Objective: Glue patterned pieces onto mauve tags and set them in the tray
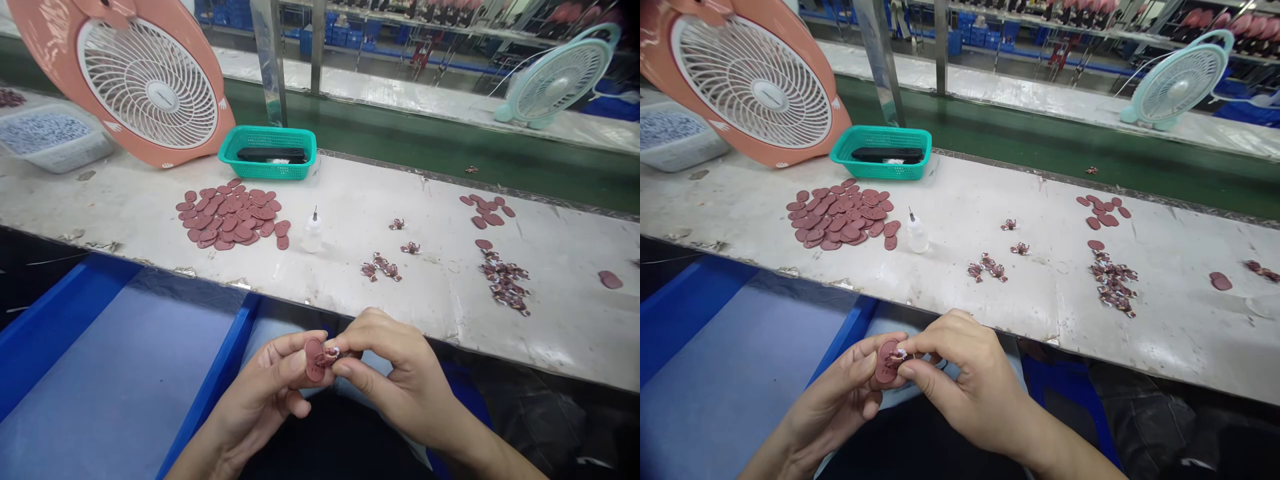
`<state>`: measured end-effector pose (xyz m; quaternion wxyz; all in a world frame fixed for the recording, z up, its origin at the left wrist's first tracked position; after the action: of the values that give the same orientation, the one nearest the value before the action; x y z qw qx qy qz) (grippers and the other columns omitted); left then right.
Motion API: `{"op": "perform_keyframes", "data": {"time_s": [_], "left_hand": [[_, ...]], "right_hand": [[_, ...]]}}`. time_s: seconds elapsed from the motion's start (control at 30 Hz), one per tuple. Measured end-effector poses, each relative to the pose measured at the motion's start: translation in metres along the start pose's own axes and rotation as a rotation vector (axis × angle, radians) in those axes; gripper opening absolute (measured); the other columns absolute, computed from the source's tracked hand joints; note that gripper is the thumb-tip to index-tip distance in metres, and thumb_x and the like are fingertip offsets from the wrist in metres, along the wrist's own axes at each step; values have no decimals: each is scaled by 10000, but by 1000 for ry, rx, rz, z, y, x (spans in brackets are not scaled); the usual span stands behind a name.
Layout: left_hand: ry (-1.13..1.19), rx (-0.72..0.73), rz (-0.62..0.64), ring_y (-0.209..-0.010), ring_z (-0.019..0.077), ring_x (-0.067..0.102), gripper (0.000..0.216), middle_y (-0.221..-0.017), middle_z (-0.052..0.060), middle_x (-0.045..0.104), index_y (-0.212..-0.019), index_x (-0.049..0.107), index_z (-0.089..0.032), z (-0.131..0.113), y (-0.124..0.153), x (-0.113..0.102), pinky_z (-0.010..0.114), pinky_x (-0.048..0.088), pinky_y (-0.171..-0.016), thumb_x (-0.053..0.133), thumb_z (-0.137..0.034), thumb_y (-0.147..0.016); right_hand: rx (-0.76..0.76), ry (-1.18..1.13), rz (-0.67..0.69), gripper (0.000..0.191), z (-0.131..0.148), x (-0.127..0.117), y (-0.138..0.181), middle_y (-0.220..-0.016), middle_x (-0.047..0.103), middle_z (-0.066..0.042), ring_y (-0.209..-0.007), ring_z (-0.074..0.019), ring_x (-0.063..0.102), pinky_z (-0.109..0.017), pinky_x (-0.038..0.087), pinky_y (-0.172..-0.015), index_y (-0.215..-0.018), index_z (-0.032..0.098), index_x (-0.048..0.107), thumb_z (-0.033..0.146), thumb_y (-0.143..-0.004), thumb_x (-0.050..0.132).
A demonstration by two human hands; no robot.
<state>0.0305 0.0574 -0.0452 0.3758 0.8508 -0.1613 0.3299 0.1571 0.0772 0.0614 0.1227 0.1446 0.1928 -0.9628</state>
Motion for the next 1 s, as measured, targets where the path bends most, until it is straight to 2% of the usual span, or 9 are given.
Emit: {"op": "perform_keyframes", "data": {"time_s": [0.17, 0.47, 1.0], "left_hand": [[11, -18, -31, -715, 149, 731, 345, -776, 52, 772, -956, 801, -189, 2, 0, -1, 93, 469, -417, 883, -365, -670], [56, -26, -59, -746, 173, 757, 306, -817, 68, 794, -967, 798, -181, 4, 1, -1, 91, 481, -425, 873, -307, -698], [108, -56, -85, -710, 146, 743, 291, -779, 51, 781, -919, 802, -178, 6, 2, -6, 91, 485, -423, 894, -294, -669]], "right_hand": [[-38, 38, 28, 111, 5, 1, -2, -831, 707, -3, -767, -100, 616, -243, 483, -741, -1008, 167, 718, 159, -904, 678], [-58, 108, 87, 144, 12, 4, -3, -830, 712, -12, -746, -117, 613, -261, 484, -723, -1043, 174, 706, 129, -919, 648], [-116, 165, 125, 123, 19, 10, -5, -809, 699, -3, -724, -112, 602, -252, 479, -702, -1018, 171, 680, 110, -922, 635]]}}
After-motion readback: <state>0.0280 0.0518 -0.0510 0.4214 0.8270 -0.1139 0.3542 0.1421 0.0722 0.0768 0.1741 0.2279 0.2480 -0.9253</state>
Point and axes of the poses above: each hand's wrist, its own y-axis away from the middle knuckle, its own x-axis out of the palm, z = x × y, the point moved 9 cm from there along -y, towards the middle knuckle
